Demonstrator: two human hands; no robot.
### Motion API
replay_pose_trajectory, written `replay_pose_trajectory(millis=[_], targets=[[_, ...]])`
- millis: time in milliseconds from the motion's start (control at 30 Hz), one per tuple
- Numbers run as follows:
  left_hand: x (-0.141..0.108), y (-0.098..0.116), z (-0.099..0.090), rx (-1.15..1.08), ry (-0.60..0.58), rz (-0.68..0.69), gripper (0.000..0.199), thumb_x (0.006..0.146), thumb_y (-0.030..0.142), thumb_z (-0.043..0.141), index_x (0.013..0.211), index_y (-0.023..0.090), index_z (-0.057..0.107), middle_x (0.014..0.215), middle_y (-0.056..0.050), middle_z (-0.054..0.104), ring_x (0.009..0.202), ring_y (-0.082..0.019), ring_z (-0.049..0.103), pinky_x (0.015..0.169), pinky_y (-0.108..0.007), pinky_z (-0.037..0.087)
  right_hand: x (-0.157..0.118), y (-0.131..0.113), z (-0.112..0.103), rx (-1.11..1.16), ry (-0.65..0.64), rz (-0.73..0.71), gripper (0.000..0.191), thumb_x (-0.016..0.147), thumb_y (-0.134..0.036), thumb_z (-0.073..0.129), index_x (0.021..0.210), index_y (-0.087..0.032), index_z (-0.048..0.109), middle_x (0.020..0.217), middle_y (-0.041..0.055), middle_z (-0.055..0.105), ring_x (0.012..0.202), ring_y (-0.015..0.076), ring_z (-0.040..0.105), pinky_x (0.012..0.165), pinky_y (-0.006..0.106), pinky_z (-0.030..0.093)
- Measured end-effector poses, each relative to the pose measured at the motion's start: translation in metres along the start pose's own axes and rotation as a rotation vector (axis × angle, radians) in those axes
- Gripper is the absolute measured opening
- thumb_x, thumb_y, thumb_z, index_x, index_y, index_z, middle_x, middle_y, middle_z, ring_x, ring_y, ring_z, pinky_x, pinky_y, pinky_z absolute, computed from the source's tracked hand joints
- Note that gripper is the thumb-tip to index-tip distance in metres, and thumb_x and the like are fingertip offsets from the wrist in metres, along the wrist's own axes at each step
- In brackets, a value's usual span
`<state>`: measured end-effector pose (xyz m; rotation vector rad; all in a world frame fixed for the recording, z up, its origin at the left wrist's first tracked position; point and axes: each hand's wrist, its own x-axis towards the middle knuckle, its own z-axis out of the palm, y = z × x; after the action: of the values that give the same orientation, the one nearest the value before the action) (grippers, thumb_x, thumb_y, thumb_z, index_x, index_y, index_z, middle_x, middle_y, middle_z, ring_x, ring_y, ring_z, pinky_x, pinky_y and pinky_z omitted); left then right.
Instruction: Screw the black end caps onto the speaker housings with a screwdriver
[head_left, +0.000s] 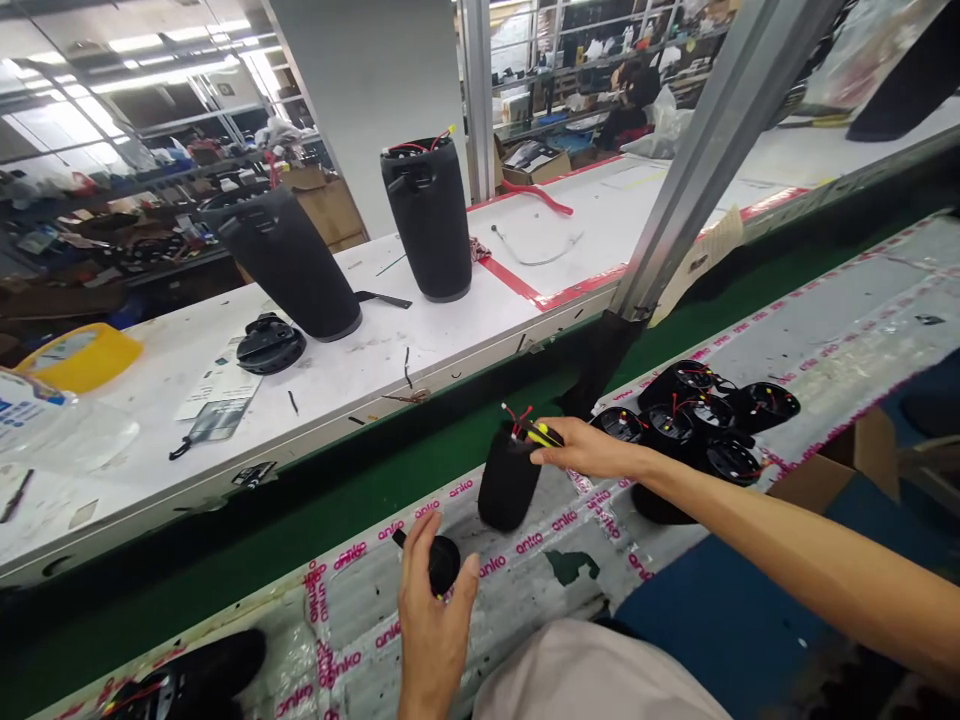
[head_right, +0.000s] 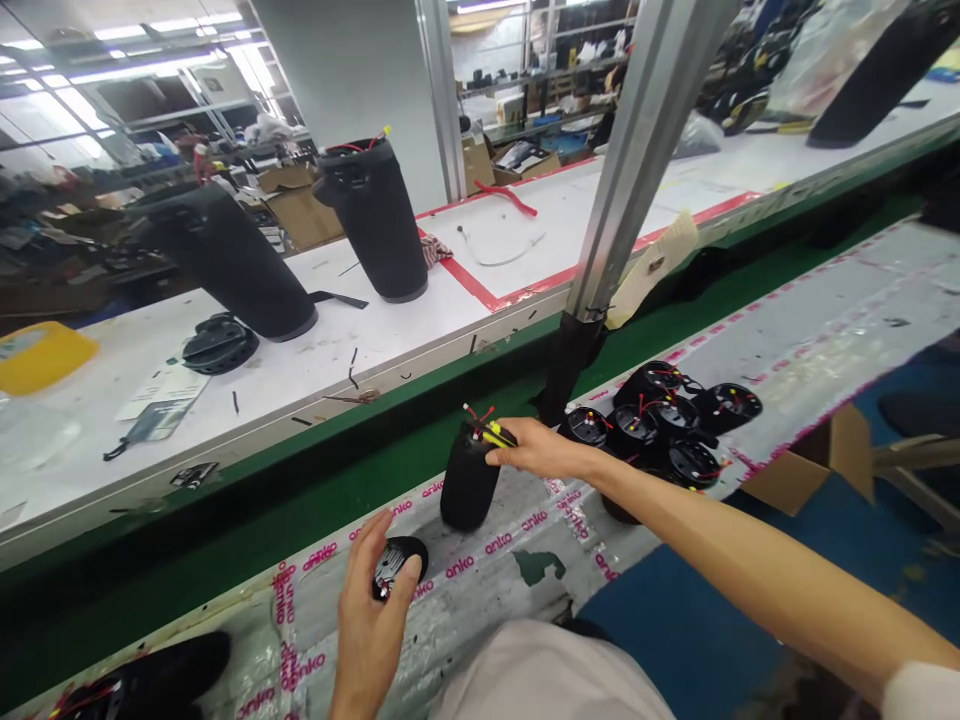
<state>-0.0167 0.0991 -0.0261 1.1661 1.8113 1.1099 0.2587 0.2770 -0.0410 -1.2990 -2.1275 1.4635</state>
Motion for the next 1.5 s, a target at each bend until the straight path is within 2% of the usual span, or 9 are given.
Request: replay_pose_trajectory(millis=[133, 233, 333, 467, 567, 667, 833, 1133, 1500], targets=[[0.022, 0.023, 0.024, -0.496, -0.563, -0.232, 0.077, 0.081, 0.065, 0.077, 0.145, 0.024, 0.065, 0.155, -0.017, 0.061, 0.148, -0.042, 0.049, 0.125, -0.058, 0.035, -0.055, -0.019, 0.004, 0.271, -0.201, -0.025, 0.059, 0.086, -0.072, 0.066, 0.106, -0.016, 0.065, 0.070, -0.0040, 0.058, 0.062, 0.0148, 0.055, 0.055, 0.027, 0.045], [0.014, 0.028, 0.041, -0.731, -0.765, -0.395, 0.079, 0.076, 0.060, 0.082, 0.143, 0.021, 0.067, 0.140, -0.017, 0.072, 0.138, -0.043, 0.060, 0.115, -0.054, 0.047, -0.077, -0.033, 0.014, 0.402, -0.240, -0.033, 0.062, 0.082, -0.073, 0.069, 0.105, -0.016, 0.066, 0.069, -0.0039, 0.059, 0.062, 0.0150, 0.056, 0.057, 0.027, 0.047], [-0.009, 0.028, 0.047, -0.752, -0.688, -0.536, 0.075, 0.075, 0.056, 0.083, 0.140, 0.021, 0.068, 0.131, -0.017, 0.077, 0.125, -0.042, 0.068, 0.106, -0.052, 0.053, -0.097, -0.048, 0.020, 0.387, -0.116, -0.024, 0.053, 0.091, -0.062, 0.067, 0.118, -0.017, 0.064, 0.084, 0.0006, 0.067, 0.073, 0.0179, 0.062, 0.063, 0.029, 0.050], [-0.036, 0.030, 0.040, -0.669, -0.414, -0.590, 0.069, 0.076, 0.050, 0.083, 0.138, 0.024, 0.070, 0.137, -0.013, 0.075, 0.137, -0.041, 0.062, 0.117, -0.051, 0.047, -0.129, -0.068, 0.022, -0.018, 0.158, -0.076, 0.036, 0.107, -0.046, 0.050, 0.132, -0.021, 0.059, 0.123, 0.0100, 0.071, 0.105, 0.0225, 0.068, 0.089, 0.036, 0.052], [-0.049, 0.034, 0.033, -0.665, -0.308, -0.614, 0.070, 0.075, 0.048, 0.084, 0.139, 0.025, 0.069, 0.140, -0.011, 0.074, 0.145, -0.042, 0.055, 0.123, -0.054, 0.042, -0.149, -0.073, 0.025, -0.317, 0.109, -0.161, 0.024, 0.110, -0.029, 0.042, 0.122, -0.022, 0.061, 0.104, 0.0053, 0.074, 0.085, 0.0202, 0.069, 0.072, 0.033, 0.047], [-0.058, 0.040, 0.028, -0.645, -0.251, -0.600, 0.071, 0.074, 0.048, 0.085, 0.140, 0.027, 0.069, 0.140, -0.009, 0.073, 0.146, -0.042, 0.053, 0.125, -0.054, 0.039, -0.159, -0.071, 0.033, -0.564, 0.070, -0.265, 0.027, 0.099, -0.009, 0.049, 0.122, -0.021, 0.059, 0.100, 0.0035, 0.071, 0.083, 0.0210, 0.068, 0.065, 0.032, 0.041], [-0.066, 0.055, 0.023, -0.597, -0.284, -0.547, 0.076, 0.072, 0.049, 0.087, 0.142, 0.027, 0.067, 0.137, -0.010, 0.075, 0.139, -0.042, 0.060, 0.118, -0.053, 0.047, -0.161, -0.074, 0.042, -0.734, 0.053, -0.388, 0.036, 0.085, -0.001, 0.056, 0.117, -0.019, 0.057, 0.093, 0.0011, 0.064, 0.074, 0.0200, 0.062, 0.058, 0.033, 0.034], [-0.066, 0.068, 0.021, -0.598, -0.374, -0.462, 0.073, 0.073, 0.051, 0.086, 0.140, 0.025, 0.068, 0.132, -0.011, 0.077, 0.132, -0.043, 0.065, 0.110, -0.052, 0.053, -0.157, -0.078, 0.044, -0.836, 0.075, -0.436, 0.028, 0.087, -0.003, 0.058, 0.108, -0.021, 0.056, 0.086, -0.0002, 0.060, 0.068, 0.0200, 0.059, 0.054, 0.036, 0.026], [-0.063, 0.064, 0.021, -0.487, -0.342, -0.440, 0.085, 0.069, 0.052, 0.088, 0.146, 0.024, 0.062, 0.139, -0.012, 0.073, 0.140, -0.044, 0.057, 0.125, -0.055, 0.038, -0.156, -0.078, 0.041, -0.897, 0.000, -0.417, 0.026, 0.086, -0.003, 0.059, 0.104, -0.022, 0.053, 0.086, 0.0001, 0.061, 0.068, 0.0204, 0.060, 0.051, 0.037, 0.023]])
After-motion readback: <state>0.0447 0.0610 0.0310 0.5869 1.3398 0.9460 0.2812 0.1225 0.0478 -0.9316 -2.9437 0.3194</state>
